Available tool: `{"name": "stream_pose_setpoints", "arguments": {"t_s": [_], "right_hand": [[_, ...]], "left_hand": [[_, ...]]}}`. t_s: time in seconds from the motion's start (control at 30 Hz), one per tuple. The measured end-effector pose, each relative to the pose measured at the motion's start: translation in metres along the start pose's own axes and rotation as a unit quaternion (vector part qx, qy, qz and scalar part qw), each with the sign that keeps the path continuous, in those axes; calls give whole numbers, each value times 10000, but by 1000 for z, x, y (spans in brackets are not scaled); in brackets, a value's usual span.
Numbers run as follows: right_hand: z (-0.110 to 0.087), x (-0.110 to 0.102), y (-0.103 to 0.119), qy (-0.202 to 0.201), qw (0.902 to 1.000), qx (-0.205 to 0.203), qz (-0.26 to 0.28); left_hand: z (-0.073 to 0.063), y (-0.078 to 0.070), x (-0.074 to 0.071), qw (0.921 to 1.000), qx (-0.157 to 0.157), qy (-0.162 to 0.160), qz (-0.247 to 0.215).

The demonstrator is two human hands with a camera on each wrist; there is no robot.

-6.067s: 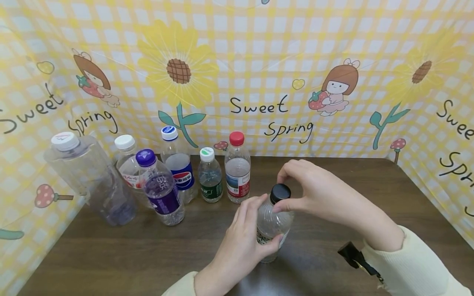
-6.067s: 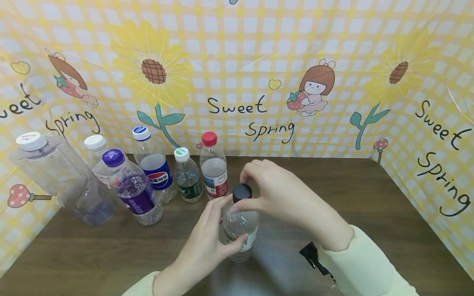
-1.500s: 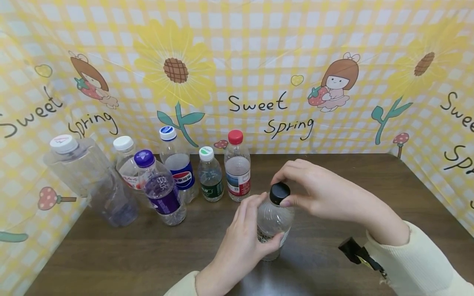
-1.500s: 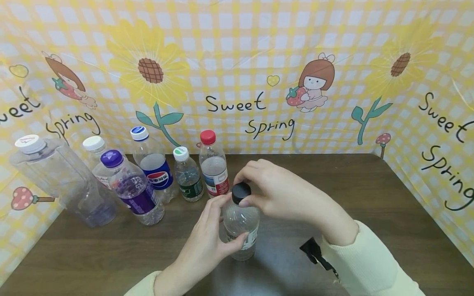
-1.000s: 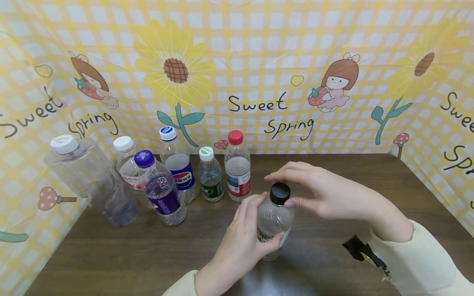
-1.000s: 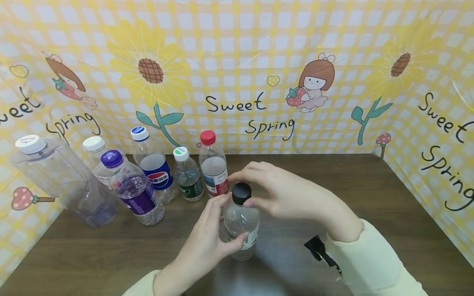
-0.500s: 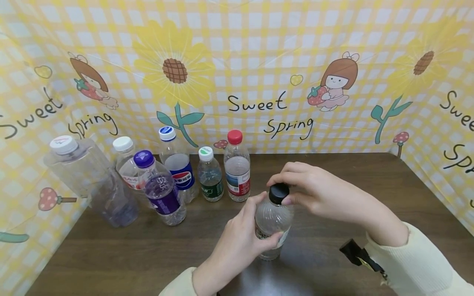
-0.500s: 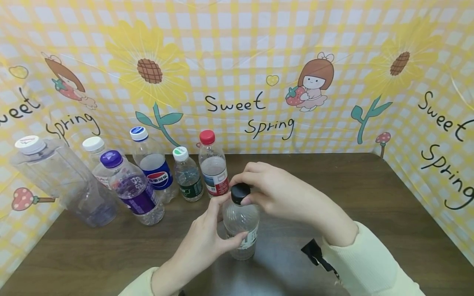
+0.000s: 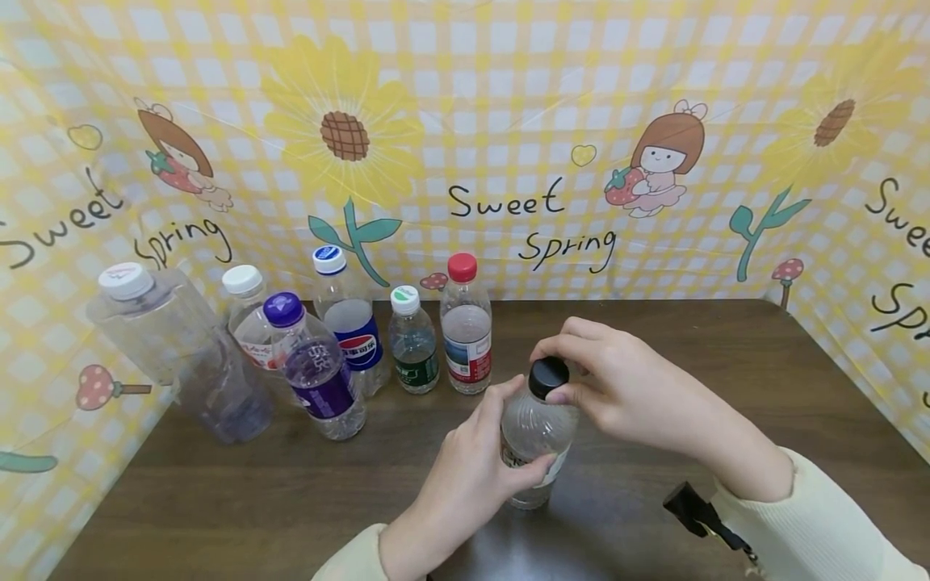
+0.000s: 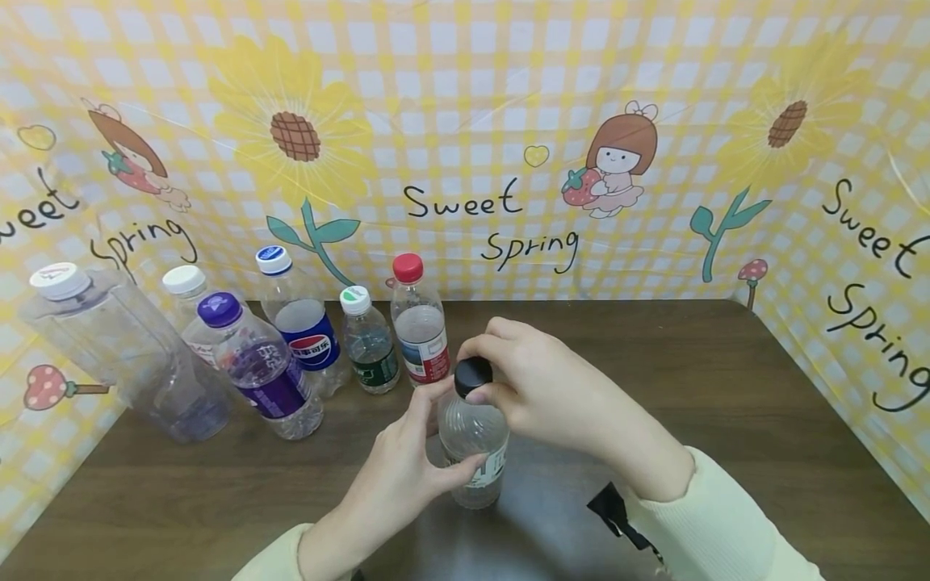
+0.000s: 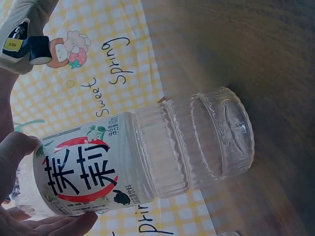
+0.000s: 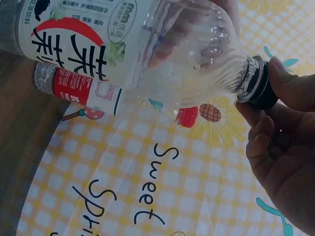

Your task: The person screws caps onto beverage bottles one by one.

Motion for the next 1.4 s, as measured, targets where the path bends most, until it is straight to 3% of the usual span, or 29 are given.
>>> {"name": "stream_pose_setpoints", "arguments": {"t_s": [0.67, 1.1, 1.4], "right_hand": [[0, 3, 8, -308, 9966, 768, 38], [2, 7, 13, -409, 9925, 1150, 22], [-2, 9, 14, -577, 9889, 1347, 241]], "left_hand": [[0, -1, 2, 9997, 112, -215, 40], [-2, -1, 0, 9999, -101, -25, -44], [-2, -3, 3, 9995, 42, -220, 205]]}}
Point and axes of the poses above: each hand's wrist, its own z-axis towards the middle knuckle, its own x-axis out of the palm, y = z × x, the point moved 1 cm from there along z, towards the middle knuckle, and after that the axes turned 13 degrees about -x, right-handed, at the moved point
